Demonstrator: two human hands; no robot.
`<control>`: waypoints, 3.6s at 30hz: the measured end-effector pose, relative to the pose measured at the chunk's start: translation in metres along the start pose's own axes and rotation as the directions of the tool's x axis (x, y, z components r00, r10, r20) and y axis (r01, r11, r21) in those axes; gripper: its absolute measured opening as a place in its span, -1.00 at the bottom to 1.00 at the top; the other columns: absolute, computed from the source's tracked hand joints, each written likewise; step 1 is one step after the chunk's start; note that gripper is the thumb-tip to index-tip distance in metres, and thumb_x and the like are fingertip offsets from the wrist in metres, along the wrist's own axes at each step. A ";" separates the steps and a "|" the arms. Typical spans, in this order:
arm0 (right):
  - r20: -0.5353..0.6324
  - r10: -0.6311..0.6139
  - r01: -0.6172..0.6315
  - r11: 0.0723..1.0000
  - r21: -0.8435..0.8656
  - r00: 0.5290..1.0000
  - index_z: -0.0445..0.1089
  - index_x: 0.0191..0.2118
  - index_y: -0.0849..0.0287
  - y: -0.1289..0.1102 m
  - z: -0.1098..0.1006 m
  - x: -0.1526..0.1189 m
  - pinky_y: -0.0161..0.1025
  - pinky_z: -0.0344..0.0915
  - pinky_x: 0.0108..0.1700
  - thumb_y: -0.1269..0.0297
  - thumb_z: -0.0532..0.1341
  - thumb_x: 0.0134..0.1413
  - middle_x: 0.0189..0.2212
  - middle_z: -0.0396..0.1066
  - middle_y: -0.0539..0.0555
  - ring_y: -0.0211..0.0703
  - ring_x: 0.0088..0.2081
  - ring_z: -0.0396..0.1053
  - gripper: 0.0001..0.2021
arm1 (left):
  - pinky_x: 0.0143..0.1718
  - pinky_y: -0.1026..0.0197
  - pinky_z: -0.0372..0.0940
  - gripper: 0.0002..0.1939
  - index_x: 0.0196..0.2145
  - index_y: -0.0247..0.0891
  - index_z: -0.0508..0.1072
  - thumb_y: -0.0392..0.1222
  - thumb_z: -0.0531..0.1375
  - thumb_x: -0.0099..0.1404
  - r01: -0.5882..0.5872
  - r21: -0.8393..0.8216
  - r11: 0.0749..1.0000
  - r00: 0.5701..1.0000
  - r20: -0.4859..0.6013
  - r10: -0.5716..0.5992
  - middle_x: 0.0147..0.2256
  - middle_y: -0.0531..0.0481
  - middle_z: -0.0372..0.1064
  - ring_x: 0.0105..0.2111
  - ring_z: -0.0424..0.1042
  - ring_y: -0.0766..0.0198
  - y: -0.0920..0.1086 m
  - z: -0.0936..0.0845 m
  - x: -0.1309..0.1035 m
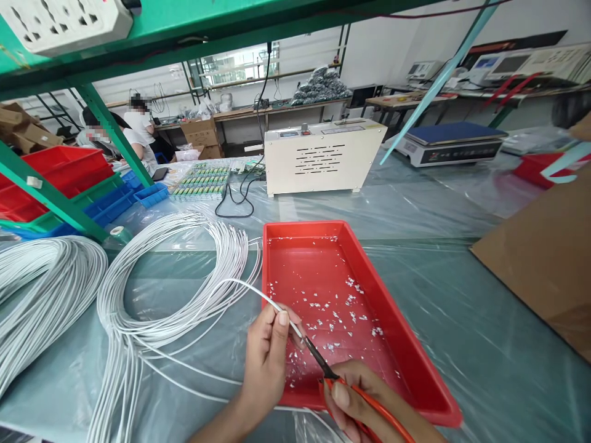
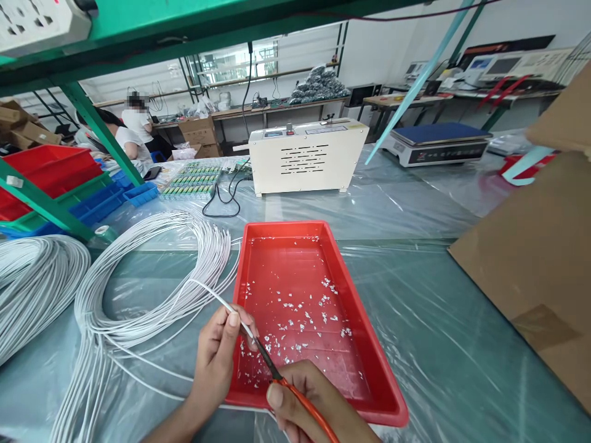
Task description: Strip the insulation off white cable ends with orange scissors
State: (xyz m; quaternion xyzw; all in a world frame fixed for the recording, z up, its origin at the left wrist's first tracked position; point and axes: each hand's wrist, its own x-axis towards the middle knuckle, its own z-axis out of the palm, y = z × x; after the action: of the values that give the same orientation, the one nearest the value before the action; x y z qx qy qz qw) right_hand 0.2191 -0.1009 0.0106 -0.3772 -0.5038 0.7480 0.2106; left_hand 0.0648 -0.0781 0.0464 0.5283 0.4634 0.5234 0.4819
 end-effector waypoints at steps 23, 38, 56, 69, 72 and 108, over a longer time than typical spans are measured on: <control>-0.078 -0.070 0.066 0.997 -0.050 0.994 0.09 -0.62 0.18 -0.001 0.009 0.007 -0.45 -0.10 -0.75 -0.27 0.09 -0.19 -0.75 0.06 -0.11 -0.46 -0.77 -0.04 -0.48 | -0.56 0.36 0.18 -0.73 -0.47 -0.32 0.29 -0.17 -0.05 0.33 0.119 -0.259 0.958 0.993 0.008 -0.121 -0.55 0.04 0.31 -0.60 0.33 0.39 -0.008 0.004 0.005; -0.400 -0.583 0.212 0.714 -0.667 0.707 0.25 -0.51 0.19 -0.007 0.002 0.005 -0.36 0.13 -0.53 0.24 0.20 -0.04 -0.62 0.20 -0.05 -0.27 -0.58 0.16 -0.83 | -0.56 0.40 0.18 -0.75 -0.52 -0.33 0.32 -0.14 0.08 0.24 0.166 -0.125 0.978 0.985 -0.026 -0.171 -0.69 0.09 0.28 -0.66 0.28 0.42 -0.010 0.008 0.000; -0.466 -0.548 0.230 0.783 -0.578 0.695 0.30 -0.57 0.18 -0.011 0.005 0.005 -0.35 0.08 -0.55 0.39 0.16 -0.09 -0.66 0.17 -0.05 -0.27 -0.60 0.11 -0.89 | -0.50 0.35 0.14 -0.68 -0.59 -0.33 0.31 -0.11 0.05 0.25 0.127 0.083 0.988 0.988 0.077 -0.133 -0.63 0.05 0.26 -0.57 0.27 0.35 -0.010 0.006 -0.004; -0.227 -0.156 0.197 0.965 0.173 0.961 0.14 -0.58 0.18 -0.018 -0.001 0.008 -0.36 -0.01 -0.55 0.15 0.14 -0.01 -0.72 0.10 -0.13 -0.37 -0.67 0.03 -0.72 | -0.51 0.34 0.17 -0.63 -0.48 -0.38 0.40 -0.01 0.04 0.24 0.287 -0.173 0.942 0.906 0.367 -0.209 -0.67 0.06 0.23 -0.62 0.25 0.38 -0.005 -0.002 0.006; -0.284 -0.203 0.236 0.968 0.088 0.937 0.17 -0.54 0.18 -0.021 0.004 0.004 -0.36 0.02 -0.52 0.11 0.15 -0.01 -0.67 0.11 -0.11 -0.34 -0.62 0.05 -0.73 | -0.55 0.36 0.16 -0.63 -0.51 -0.38 0.40 0.00 0.07 0.22 0.371 -0.262 0.891 0.887 0.386 -0.255 -0.68 0.06 0.22 -0.64 0.25 0.40 -0.011 -0.001 0.006; -0.430 -0.301 0.322 0.946 -0.026 0.851 0.20 -0.52 0.17 -0.018 -0.008 0.005 -0.36 0.06 -0.52 0.13 0.17 0.00 -0.65 0.10 -0.10 -0.31 -0.58 0.07 -0.75 | -0.38 0.31 0.23 -0.74 -0.28 -0.16 0.50 -0.27 0.00 0.28 -0.165 0.387 0.907 0.949 0.313 0.039 -0.42 0.00 0.50 -0.47 0.42 0.28 -0.005 0.013 -0.007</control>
State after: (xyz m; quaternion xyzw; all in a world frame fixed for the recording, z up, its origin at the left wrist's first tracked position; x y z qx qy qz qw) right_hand 0.2207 -0.0855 0.0238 -0.4405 -0.4816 0.6143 0.4434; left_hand 0.0772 -0.0852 0.0407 0.7138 0.4559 0.3539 0.3967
